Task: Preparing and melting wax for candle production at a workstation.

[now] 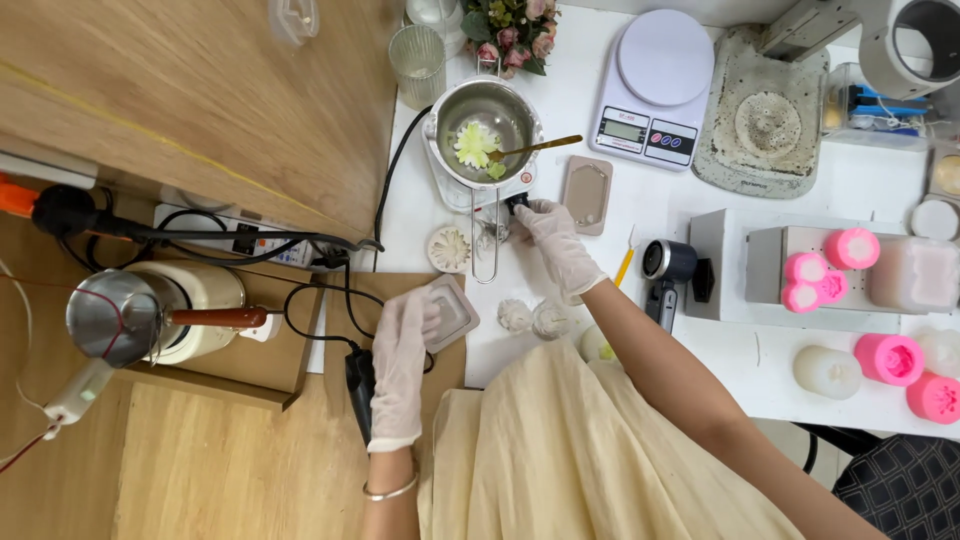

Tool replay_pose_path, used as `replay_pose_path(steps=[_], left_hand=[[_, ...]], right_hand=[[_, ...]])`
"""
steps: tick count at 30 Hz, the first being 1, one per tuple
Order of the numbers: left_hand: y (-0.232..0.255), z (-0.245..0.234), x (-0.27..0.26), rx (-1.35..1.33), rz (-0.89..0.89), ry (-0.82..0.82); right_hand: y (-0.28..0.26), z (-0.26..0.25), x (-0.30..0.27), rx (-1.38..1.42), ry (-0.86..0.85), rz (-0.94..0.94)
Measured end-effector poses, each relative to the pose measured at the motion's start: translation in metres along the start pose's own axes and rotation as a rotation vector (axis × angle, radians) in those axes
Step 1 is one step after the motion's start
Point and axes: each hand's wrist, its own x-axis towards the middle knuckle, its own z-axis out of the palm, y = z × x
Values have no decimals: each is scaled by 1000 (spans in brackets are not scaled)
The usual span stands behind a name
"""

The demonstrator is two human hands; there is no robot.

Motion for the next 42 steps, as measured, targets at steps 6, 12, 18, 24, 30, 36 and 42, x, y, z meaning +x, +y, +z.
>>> replay_pose_path(steps=[6,12,18,24,30,36,42], left_hand=[[8,-46,-35,416,134,393],[11,-87,-28,773,44,489],[-47,-109,-57,950,-204,339],[-66,-96,-86,802,-237,326],[-53,-126,-135,323,-246,156],[57,-77,-178,-478,180,-126],[132,-2,-150,-876,536,-241]], right_hand=[[13,-10,8,-6,-101,-46],[5,-15,4,-72,-133,-89],[10,-18,18,-118,-134,-113],[15,-20,22,-110,-78,-97],[-28,-29,-54,-17,-26,-94],[-43,-38,-132,64,-133,-124],[-87,-32,-195,82,-213,-138]])
